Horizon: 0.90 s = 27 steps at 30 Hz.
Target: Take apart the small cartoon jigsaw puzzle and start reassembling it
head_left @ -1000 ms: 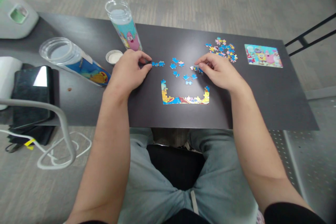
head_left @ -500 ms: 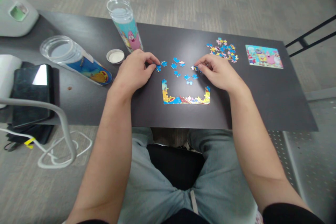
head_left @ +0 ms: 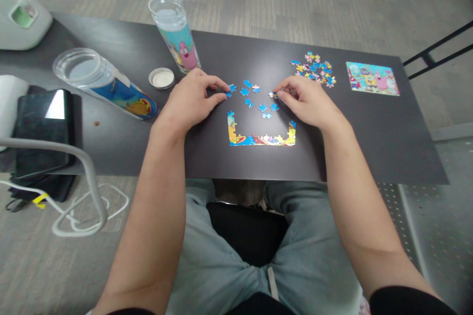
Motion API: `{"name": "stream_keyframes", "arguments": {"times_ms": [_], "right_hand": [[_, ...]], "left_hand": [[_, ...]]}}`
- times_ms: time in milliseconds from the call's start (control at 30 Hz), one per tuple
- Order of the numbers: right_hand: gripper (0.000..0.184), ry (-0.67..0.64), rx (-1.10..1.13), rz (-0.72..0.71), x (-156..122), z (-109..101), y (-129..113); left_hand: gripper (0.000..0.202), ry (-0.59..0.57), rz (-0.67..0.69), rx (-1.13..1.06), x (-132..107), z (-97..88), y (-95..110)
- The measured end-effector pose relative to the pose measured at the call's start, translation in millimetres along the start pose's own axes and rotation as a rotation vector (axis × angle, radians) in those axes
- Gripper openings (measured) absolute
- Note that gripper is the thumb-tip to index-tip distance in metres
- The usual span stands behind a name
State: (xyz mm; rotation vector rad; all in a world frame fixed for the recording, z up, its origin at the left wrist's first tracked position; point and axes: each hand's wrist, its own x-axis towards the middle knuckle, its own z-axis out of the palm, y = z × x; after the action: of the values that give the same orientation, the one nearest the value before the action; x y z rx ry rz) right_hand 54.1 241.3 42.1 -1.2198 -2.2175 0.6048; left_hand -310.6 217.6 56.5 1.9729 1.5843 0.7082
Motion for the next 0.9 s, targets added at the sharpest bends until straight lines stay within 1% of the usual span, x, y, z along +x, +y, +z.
{"name": "stream_keyframes", "arguments": {"times_ms": [100, 200, 267, 333, 400, 433, 567, 667, 767, 900], "right_hand": [[0.009, -0.019, 0.005, 0.016, 0.4, -1.1, -1.3], [0.007, -0.029, 0.024, 0.028, 0.1, -2.0, -2.4], [0.007, -0.028, 0.028, 0.026, -0.3, -1.9, -2.4], [0.007, -0.020, 0.028, 0.014, -0.6, -1.2, -1.8], [0.010, -0.016, 0.024, 0.009, -0.8, -0.4, -1.3], [0.011, -0.010, 0.021, 0.007, -0.8, -0.1, -1.2], [0.012, -0.005, 0.009, 0.009, -0.8, -0.6, -3.0], [0.011, -0.030, 0.018, 0.037, -1.0, -2.0, -5.3], [0.012, -0.026, 0.031, 0.037, -0.8, -2.9, -6.6], [0.007, -0.064, 0.030, 0.057, -0.6, -4.4, -9.5]], "left_hand": [[0.019, -0.008, 0.021, -0.015, 0.7, -0.2, 5.5], [0.020, 0.026, 0.028, -0.042, 1.0, -1.2, 10.5], [0.016, 0.065, -0.004, -0.043, 1.1, -1.1, 10.4], [0.023, 0.081, -0.046, -0.024, 1.1, -0.4, 7.8], [0.032, 0.066, -0.067, 0.004, 0.9, 0.5, 4.4], [0.033, 0.051, -0.069, 0.014, 0.8, 0.7, 3.2], [0.024, 0.001, -0.035, 0.003, 0.3, -1.0, 4.0], [0.026, -0.003, -0.030, -0.028, 0.1, -3.2, 7.4], [0.029, 0.011, -0.065, -0.032, 0.2, -4.0, 8.0], [0.028, -0.018, -0.057, -0.007, -0.1, -4.2, 6.9]]}}
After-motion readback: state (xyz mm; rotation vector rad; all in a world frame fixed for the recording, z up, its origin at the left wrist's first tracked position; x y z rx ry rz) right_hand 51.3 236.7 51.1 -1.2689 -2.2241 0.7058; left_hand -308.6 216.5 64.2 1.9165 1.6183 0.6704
